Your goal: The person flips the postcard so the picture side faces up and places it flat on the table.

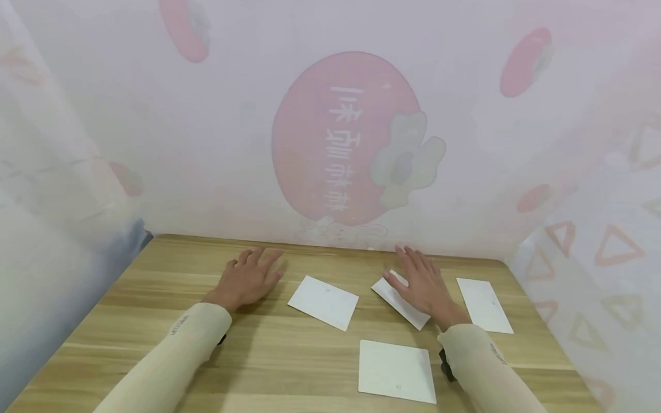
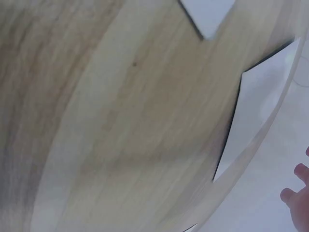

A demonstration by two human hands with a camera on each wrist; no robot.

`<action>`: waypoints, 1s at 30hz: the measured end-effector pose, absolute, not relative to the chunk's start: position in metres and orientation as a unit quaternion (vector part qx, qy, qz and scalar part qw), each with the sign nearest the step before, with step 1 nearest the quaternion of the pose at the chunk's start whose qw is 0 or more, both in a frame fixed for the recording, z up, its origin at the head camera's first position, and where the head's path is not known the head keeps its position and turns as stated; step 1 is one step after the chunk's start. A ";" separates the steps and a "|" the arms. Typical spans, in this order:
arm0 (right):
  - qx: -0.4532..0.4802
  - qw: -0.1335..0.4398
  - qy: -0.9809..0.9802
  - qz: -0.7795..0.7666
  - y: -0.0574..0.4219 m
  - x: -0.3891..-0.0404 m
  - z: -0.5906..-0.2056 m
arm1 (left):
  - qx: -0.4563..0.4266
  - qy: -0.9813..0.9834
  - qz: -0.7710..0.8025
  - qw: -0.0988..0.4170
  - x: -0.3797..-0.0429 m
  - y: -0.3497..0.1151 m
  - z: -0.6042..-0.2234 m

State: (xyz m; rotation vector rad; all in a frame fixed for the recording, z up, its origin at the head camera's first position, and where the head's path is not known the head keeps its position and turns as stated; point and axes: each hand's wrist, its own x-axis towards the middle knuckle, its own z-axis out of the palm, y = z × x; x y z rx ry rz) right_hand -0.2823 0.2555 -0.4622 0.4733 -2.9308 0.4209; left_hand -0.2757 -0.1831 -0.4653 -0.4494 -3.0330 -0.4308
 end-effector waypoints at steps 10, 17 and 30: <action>0.168 0.088 -0.971 0.143 0.260 -0.279 -0.462 | -0.161 -0.976 -0.149 0.017 -0.273 -0.176 -0.461; 0.173 0.093 -0.971 0.136 0.260 -0.276 -0.458 | -0.171 -0.975 -0.141 0.020 -0.271 -0.172 -0.463; 0.182 0.099 -0.967 0.146 0.262 -0.265 -0.454 | -0.186 -0.974 -0.128 0.021 -0.255 -0.161 -0.451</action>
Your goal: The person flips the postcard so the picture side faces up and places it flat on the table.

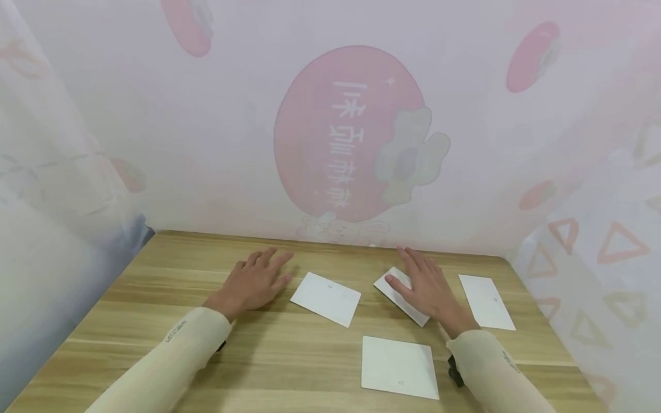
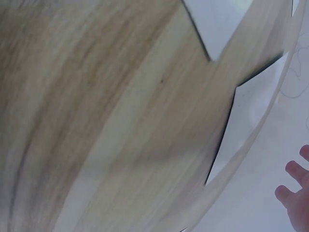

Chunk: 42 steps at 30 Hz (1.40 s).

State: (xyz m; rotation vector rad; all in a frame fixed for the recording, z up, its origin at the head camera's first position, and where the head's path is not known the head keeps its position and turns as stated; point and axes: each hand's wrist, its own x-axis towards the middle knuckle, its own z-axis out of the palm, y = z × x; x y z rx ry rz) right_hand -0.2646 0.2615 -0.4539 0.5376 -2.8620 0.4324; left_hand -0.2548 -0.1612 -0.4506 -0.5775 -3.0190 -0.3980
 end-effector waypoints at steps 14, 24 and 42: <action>0.197 0.108 -0.963 0.151 0.259 -0.255 -0.453 | -0.204 -0.970 -0.128 0.029 -0.243 -0.155 -0.444; 0.198 0.108 -0.962 0.155 0.261 -0.248 -0.450 | -0.216 -0.966 -0.137 0.047 -0.241 -0.152 -0.440; 0.191 0.097 -0.964 0.156 0.260 -0.234 -0.444 | -0.241 -0.958 -0.152 0.042 -0.234 -0.141 -0.436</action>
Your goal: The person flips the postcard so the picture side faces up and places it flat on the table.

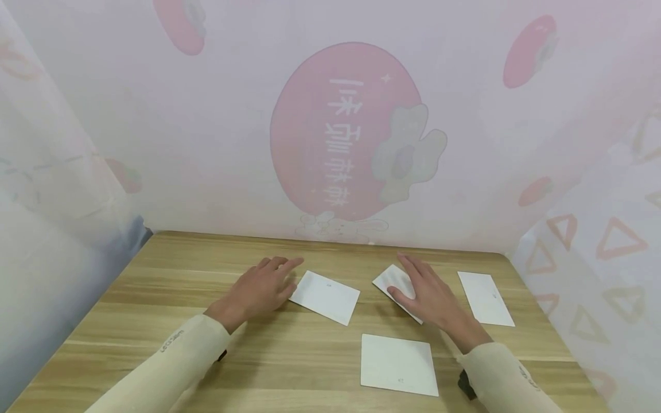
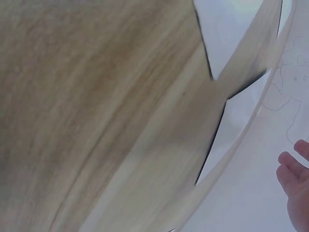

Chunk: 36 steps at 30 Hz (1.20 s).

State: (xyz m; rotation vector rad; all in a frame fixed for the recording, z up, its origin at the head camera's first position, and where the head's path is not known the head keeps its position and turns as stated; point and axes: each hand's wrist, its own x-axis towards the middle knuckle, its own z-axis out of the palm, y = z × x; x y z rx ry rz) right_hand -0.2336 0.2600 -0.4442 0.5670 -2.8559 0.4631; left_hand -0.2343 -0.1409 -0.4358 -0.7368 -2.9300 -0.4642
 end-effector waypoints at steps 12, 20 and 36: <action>0.187 0.099 -0.964 0.161 0.262 -0.225 -0.446 | -0.242 -0.957 -0.156 0.025 -0.231 -0.136 -0.435; 0.193 0.104 -0.962 0.163 0.262 -0.220 -0.444 | -0.244 -0.956 -0.161 0.024 -0.230 -0.132 -0.435; 0.203 0.122 -0.955 0.181 0.267 -0.212 -0.446 | -0.276 -0.946 -0.157 0.056 -0.222 -0.118 -0.436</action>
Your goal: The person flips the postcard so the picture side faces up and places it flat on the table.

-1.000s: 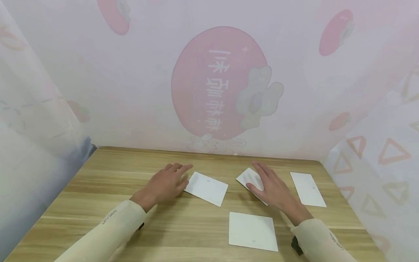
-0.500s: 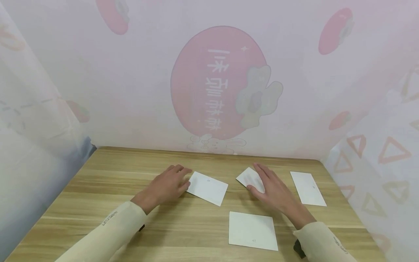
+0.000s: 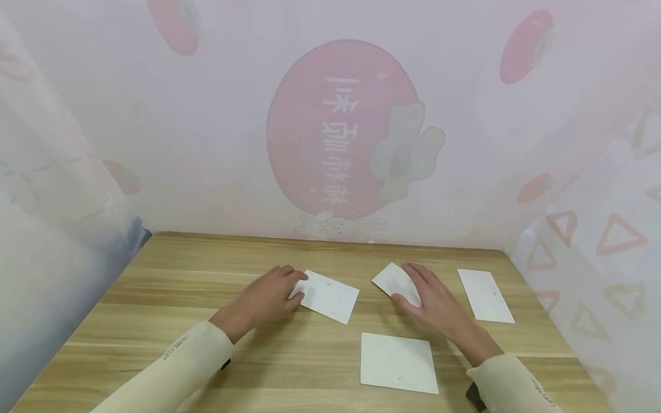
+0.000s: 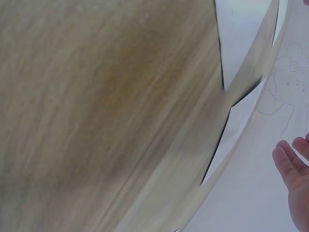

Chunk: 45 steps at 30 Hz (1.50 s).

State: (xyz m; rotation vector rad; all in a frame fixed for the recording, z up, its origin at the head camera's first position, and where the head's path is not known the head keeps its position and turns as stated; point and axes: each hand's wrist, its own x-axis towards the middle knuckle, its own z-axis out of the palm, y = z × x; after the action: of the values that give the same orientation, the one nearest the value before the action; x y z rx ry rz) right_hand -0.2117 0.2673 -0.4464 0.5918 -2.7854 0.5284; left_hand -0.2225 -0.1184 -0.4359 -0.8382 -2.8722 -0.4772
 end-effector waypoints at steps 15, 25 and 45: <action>0.214 0.149 -0.949 0.180 0.268 -0.205 -0.447 | -0.279 -0.943 -0.176 0.040 -0.215 -0.106 -0.433; 0.219 0.147 -0.949 0.170 0.268 -0.198 -0.445 | -0.290 -0.937 -0.194 0.028 -0.210 -0.100 -0.433; 0.230 0.156 -0.949 0.148 0.275 -0.181 -0.446 | -0.341 -0.918 -0.194 0.050 -0.197 -0.078 -0.431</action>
State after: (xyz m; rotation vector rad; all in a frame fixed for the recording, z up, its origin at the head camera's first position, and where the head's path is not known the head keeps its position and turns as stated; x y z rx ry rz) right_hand -0.1809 0.2749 -0.4464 0.6589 -2.7167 0.4235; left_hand -0.1968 -0.0781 -0.4314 -1.0379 -2.7966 -0.5917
